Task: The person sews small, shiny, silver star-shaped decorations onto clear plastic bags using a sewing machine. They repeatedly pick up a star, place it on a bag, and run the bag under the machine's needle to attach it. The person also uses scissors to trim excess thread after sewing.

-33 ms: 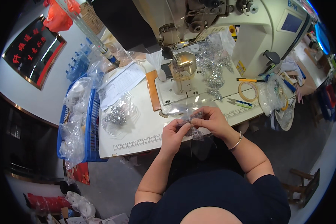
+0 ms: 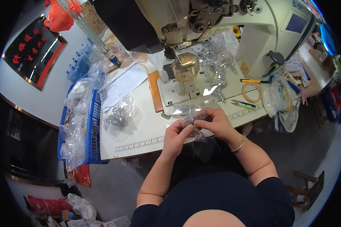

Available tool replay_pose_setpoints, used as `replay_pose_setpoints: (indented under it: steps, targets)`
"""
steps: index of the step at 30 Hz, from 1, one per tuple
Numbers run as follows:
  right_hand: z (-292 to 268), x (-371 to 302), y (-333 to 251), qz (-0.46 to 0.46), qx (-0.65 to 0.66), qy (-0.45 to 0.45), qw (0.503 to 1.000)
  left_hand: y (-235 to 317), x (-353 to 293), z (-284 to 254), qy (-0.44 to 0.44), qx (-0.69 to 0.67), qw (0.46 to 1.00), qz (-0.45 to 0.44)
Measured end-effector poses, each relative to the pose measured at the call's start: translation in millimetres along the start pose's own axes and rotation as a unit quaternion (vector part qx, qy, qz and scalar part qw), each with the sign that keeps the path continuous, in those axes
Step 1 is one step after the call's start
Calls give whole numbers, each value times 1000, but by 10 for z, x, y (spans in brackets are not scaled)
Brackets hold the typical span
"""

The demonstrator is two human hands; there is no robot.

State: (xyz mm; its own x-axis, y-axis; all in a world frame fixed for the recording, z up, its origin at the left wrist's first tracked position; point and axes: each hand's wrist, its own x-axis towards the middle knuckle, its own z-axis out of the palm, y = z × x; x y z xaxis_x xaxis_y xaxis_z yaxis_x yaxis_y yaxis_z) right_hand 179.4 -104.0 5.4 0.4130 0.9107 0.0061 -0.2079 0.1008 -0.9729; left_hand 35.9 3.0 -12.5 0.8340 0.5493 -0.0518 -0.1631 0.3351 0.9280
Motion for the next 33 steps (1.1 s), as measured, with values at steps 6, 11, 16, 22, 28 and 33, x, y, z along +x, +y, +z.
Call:
replay_pose_setpoints:
  steps: [6,11,16,22,28,33]
  targets:
    - [3,-23,17,-9,-11,9,1000,26,-6,-58,-57,-81,994,-35]
    - [21,-15,53,-4,21,10,1000,58,-20,-21,-24,4,1000,0]
    - [42,5,74,5,18,20,1000,98,-15,5,14,84,996,4]
    - [-43,52,107,17,26,7,999,97,0,12,28,86,996,6]
    - [-196,98,62,21,149,-11,989,91,0,20,40,83,996,7]
    - [-171,76,63,54,146,-5,988,67,15,22,54,73,995,26]
